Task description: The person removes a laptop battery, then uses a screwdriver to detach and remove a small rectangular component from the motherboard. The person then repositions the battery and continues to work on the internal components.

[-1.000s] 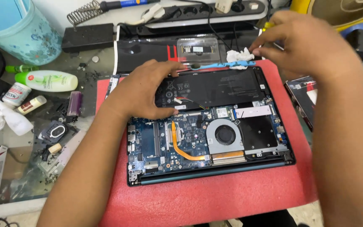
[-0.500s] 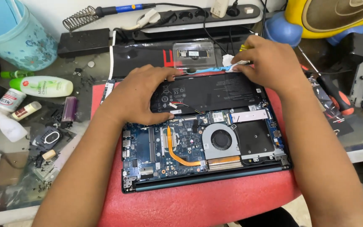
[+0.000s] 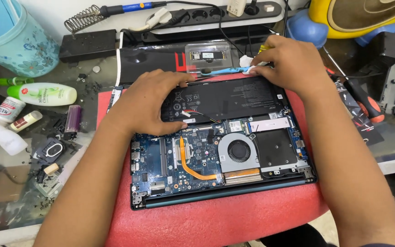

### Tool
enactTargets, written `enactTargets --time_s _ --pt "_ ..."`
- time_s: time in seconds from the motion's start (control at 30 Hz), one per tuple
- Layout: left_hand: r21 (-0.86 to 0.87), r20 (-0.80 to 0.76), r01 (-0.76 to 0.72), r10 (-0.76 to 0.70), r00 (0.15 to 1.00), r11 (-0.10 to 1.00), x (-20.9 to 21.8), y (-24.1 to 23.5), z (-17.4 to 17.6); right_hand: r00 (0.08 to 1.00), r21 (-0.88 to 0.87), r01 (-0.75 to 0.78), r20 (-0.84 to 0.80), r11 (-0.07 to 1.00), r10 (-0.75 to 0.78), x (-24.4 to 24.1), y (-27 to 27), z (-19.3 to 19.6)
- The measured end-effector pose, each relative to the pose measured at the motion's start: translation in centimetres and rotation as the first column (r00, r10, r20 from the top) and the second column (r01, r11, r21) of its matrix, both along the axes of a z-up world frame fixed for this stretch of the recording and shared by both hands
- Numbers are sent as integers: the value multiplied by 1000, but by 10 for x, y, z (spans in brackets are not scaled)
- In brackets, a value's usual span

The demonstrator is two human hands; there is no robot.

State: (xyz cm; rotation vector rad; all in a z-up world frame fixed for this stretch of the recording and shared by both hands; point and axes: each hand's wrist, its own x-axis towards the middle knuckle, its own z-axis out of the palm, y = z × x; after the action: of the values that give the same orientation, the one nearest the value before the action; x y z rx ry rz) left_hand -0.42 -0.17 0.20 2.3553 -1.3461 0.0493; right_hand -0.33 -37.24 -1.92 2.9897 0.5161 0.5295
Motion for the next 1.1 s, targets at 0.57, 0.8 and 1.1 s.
enactTargets --time_s 0.57,0.8,1.1 --pt "-17 8 -21 22 1000 1000 6 2 -2 952 221 -86 -269 972 145 -24 -20 28" --pt "-151 -103 -104 89 991 983 15 16 -2 963 150 -150 -200 977 179 -13 -36 11" --pt "11 -54 -248 248 967 969 17 16 0 987 179 -56 -141 982 82 -15 -31 -6"
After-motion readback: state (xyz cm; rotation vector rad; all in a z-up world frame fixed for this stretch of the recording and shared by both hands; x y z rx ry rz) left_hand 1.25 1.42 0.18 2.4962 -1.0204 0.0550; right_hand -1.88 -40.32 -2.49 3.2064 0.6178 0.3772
